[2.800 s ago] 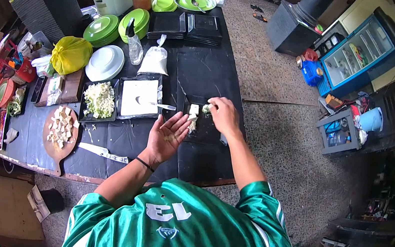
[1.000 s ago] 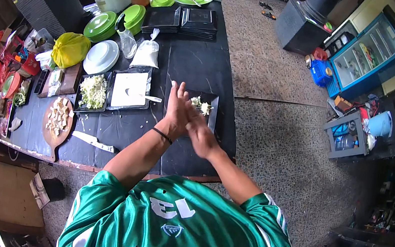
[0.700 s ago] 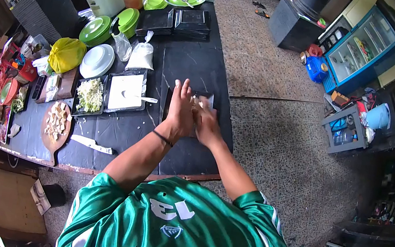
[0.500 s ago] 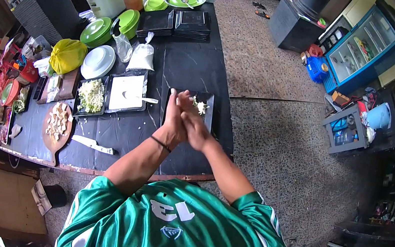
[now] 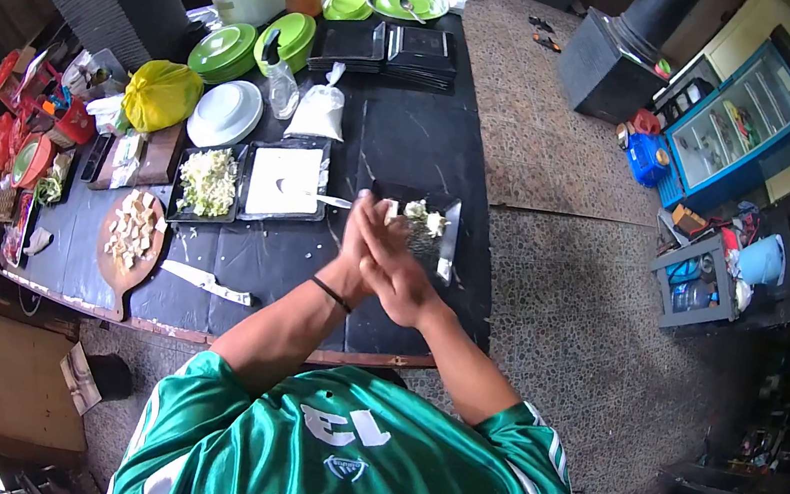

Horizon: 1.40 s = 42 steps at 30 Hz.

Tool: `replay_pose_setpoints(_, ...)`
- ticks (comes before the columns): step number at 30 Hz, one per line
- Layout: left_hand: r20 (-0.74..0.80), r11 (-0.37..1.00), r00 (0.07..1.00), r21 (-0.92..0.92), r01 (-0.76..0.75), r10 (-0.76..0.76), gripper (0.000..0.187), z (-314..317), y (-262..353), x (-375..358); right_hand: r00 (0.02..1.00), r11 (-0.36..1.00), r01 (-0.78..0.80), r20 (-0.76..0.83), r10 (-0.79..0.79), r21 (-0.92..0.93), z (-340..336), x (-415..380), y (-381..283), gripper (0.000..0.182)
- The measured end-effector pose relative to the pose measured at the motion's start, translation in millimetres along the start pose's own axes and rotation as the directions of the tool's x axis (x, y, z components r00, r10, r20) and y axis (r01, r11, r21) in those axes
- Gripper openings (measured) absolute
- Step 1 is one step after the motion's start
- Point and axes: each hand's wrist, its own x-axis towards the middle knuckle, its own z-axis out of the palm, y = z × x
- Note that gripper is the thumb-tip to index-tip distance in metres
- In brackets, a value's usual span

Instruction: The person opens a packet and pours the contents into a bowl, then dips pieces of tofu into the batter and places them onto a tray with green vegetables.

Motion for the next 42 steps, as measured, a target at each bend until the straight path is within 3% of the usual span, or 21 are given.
replay_pose_setpoints(2,0.258,0.989,0.956,-0.009,0.148,-0.141,0.081,16.2,21.0,-44.9,0.984,0.983,-0.178,0.016,0.179,-0.043,5.7,-17.3,60.3,0.042)
replay_pose_setpoints(3,0.320,0.988,0.939,-0.040,0.149,-0.129,0.079,17.4,27.4,-58.2,0.885,0.914,-0.398,0.228,0.405,-0.081,-6.3,-14.0,84.9,0.038)
replay_pose_setpoints(4,0.346,0.998,0.937,-0.024,0.061,-0.049,0.079,13.1,30.3,-60.4,0.819,0.751,-0.521,0.009,0.573,-0.405,-1.8,-9.8,83.3,0.043)
replay_pose_setpoints(6,0.245,0.983,0.957,0.062,-0.173,0.153,0.077,-3.6,31.1,-43.4,0.851,0.859,-0.475,-0.348,0.393,-0.191,24.9,-1.8,44.4,0.050)
replay_pose_setpoints(8,0.224,0.996,0.972,-0.061,-0.062,0.074,0.075,-24.8,37.4,-34.0,0.995,0.993,-0.051,0.079,0.059,-0.106,37.2,16.3,-33.6,0.059)
replay_pose_setpoints(10,0.334,0.989,0.936,-0.060,0.138,-0.110,0.073,-25.6,58.2,-72.2,0.998,0.982,-0.054,0.022,0.059,-0.183,46.7,13.3,0.6,0.056)
replay_pose_setpoints(12,0.484,0.981,0.872,-0.119,0.157,-0.081,0.076,-51.2,77.2,-83.5,0.777,0.650,-0.575,-0.083,0.624,-0.497,45.8,19.2,42.8,0.052)
replay_pose_setpoints(14,0.476,0.998,0.879,-0.064,0.009,0.023,0.075,-73.4,98.3,-92.3,0.769,0.707,-0.626,-0.411,0.489,-0.330,80.5,23.2,5.2,0.057)
replay_pose_setpoints(15,0.373,0.997,0.927,-0.077,-0.006,0.034,0.071,-97.3,101.8,-79.2,0.892,0.798,-0.431,-0.333,0.306,-0.420,94.0,30.4,-22.4,0.063)
replay_pose_setpoints(16,0.278,0.991,0.961,-0.129,0.024,0.012,0.069,-117.8,104.1,-67.7,0.940,0.948,-0.287,-0.233,0.250,-0.140,113.4,35.3,-52.7,0.061)
replay_pose_setpoints(18,0.389,0.979,0.920,-0.163,0.123,-0.051,0.074,-150.9,117.6,-62.0,0.993,0.976,0.093,0.097,-0.075,-0.200,152.3,29.0,-82.5,0.048)
replay_pose_setpoints(20,0.586,0.957,0.810,-0.222,0.188,-0.023,0.079,-164.3,140.4,-95.6,0.967,0.975,0.189,0.195,-0.164,-0.118,182.5,29.8,-75.4,0.047)
replay_pose_setpoints(23,0.307,0.996,0.951,-0.086,-0.022,0.047,0.067,-194.3,179.9,-143.1,0.985,0.884,-0.034,0.136,0.110,-0.466,202.8,35.4,-55.5,0.048)
replay_pose_setpoints(26,0.183,0.882,0.885,0.128,-0.454,0.429,0.040,-277.3,197.6,-147.4,0.957,0.899,-0.290,-0.103,0.271,-0.328,223.6,43.1,-55.4,0.052)
replay_pose_setpoints(31,0.038,0.701,0.797,0.450,-0.552,0.603,0.016,-356.6,236.4,-181.8,0.960,0.937,-0.277,-0.095,0.262,-0.213,246.7,48.2,-71.7,0.055)
replay_pose_setpoints(32,-0.040,0.708,0.830,0.546,-0.448,0.556,0.030,-360.3,242.5,-192.5,0.959,0.936,-0.280,-0.100,0.264,-0.215,252.3,48.6,-72.6,0.055)
replay_pose_setpoints(36,0.136,0.522,0.729,0.612,-0.594,0.670,0.085,-355.8,239.6,-205.0,0.963,0.959,-0.256,-0.122,0.241,-0.124,266.3,47.0,-82.0,0.047)
replay_pose_setpoints(38,0.184,0.521,0.768,0.636,-0.569,0.613,0.082,-377.2,247.5,-203.6,0.949,0.945,-0.316,-0.036,0.314,-0.085,270.5,40.8,-79.5,0.036)
replay_pose_setpoints(40,-0.033,0.743,0.928,0.610,-0.275,0.370,0.074,-368.5,261.0,-203.6,0.948,0.933,-0.316,-0.012,0.319,-0.174,272.3,43.0,-77.2,0.025)
replay_pose_setpoints(41,0.051,0.625,0.742,0.502,-0.597,0.668,0.062,-354.6,244.4,-197.7,0.948,0.935,-0.302,0.044,0.315,-0.188,272.9,42.9,-74.3,0.023)
replay_pose_setpoints(42,0.049,0.628,0.743,0.499,-0.597,0.668,0.062,-354.8,246.6,-197.4,0.947,0.938,-0.286,0.090,0.307,-0.198,273.9,46.2,-73.9,0.022)
